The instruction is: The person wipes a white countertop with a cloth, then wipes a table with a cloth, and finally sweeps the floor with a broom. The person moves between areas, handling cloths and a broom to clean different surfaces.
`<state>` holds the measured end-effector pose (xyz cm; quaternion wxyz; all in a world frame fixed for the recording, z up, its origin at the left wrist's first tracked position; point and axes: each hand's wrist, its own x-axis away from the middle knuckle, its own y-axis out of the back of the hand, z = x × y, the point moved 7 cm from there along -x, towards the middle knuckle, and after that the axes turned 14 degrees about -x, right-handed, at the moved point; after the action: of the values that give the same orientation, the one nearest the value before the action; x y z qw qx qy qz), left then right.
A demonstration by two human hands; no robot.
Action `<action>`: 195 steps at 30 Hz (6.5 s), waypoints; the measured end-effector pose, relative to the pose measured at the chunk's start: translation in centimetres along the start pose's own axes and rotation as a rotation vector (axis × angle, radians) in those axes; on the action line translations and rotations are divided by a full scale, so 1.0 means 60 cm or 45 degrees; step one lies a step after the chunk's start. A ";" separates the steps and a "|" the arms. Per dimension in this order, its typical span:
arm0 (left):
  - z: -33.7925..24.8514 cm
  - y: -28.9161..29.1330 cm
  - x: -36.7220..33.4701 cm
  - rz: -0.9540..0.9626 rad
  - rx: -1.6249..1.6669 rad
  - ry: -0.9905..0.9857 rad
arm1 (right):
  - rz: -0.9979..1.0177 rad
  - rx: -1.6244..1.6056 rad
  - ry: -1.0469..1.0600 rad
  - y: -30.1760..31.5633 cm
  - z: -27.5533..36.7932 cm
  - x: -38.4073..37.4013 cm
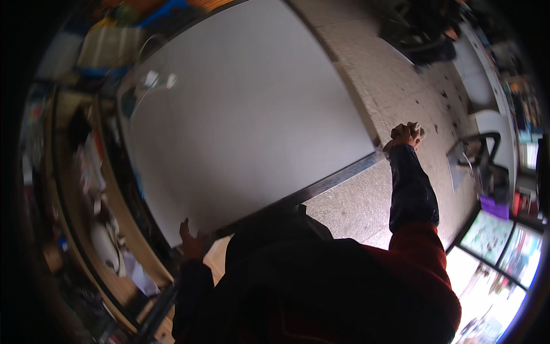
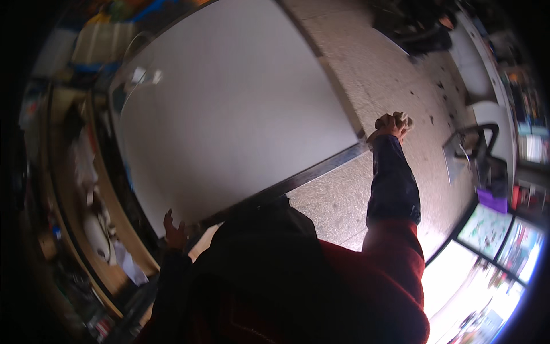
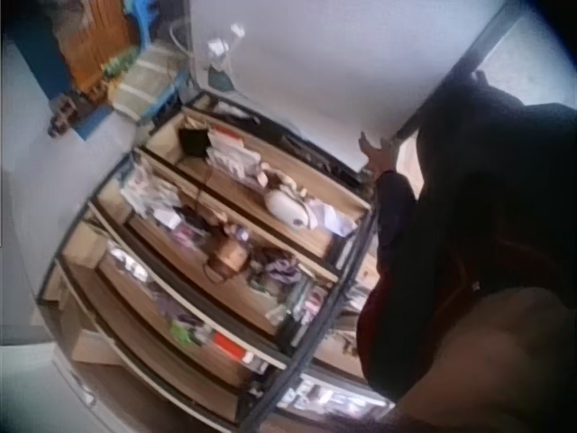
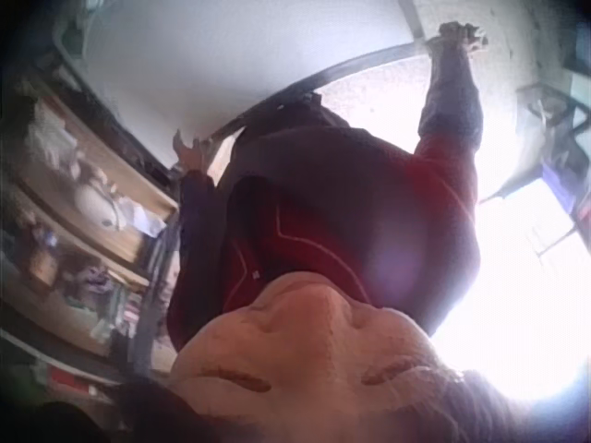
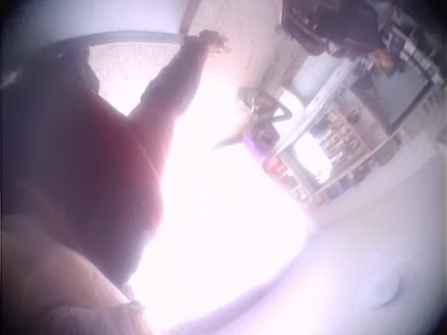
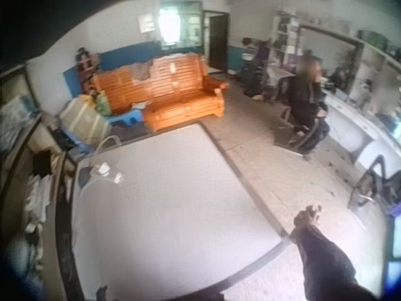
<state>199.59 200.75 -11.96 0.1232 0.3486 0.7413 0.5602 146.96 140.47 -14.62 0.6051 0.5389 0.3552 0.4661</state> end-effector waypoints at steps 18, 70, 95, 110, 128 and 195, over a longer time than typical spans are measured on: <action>0.088 0.012 0.499 -0.161 0.388 0.697 | 1.412 -0.302 2.168 -0.166 0.415 1.313; -0.831 -0.343 -0.082 0.225 -0.540 0.370 | 1.655 -0.572 2.203 0.085 0.449 -0.038; -0.892 -0.341 -0.110 -0.011 0.328 1.692 | 2.111 -1.204 1.157 -0.235 1.252 -0.082; -0.850 -0.406 -0.347 -0.134 0.344 1.559 | 2.291 -0.973 3.764 -0.142 0.856 0.271; -0.840 -0.294 -0.467 -0.332 0.424 1.197 | 0.134 0.425 2.971 -0.212 1.308 -0.448; -2.700 -0.092 -2.969 0.728 1.299 -0.308 | 1.495 -1.772 0.407 0.100 2.076 -2.453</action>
<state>234.08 -37.22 1.30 -0.1319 0.6109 0.7742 0.1007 215.93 -38.99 1.39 0.4029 0.0769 -0.2559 0.8754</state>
